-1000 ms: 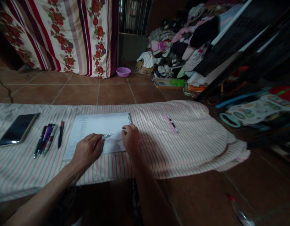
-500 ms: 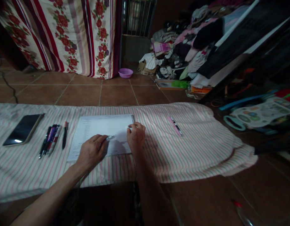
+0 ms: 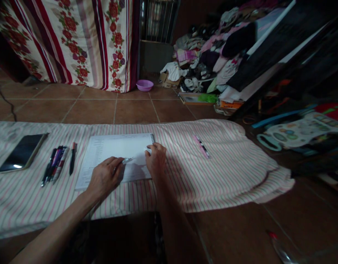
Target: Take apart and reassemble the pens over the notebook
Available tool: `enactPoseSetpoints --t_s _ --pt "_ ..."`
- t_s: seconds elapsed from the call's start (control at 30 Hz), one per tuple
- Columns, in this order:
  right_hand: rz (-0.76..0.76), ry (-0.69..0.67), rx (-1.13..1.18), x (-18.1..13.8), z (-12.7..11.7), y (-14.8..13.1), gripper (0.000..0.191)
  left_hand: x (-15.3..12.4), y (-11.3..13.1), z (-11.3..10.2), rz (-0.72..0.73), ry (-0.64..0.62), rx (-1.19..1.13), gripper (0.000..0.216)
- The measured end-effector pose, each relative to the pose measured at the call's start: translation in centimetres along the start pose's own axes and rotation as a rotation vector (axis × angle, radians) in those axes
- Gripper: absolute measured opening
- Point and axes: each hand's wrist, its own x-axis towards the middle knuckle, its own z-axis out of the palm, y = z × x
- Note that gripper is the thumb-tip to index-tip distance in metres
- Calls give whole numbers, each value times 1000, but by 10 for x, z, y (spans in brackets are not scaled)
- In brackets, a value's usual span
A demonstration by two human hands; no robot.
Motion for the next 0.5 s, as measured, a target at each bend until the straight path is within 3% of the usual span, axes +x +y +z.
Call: enactPoseSetpoints --t_s 0.5 --pt "18 -25 22 1 -5 -5 24 1 0 -3 -15 -17 15 23"
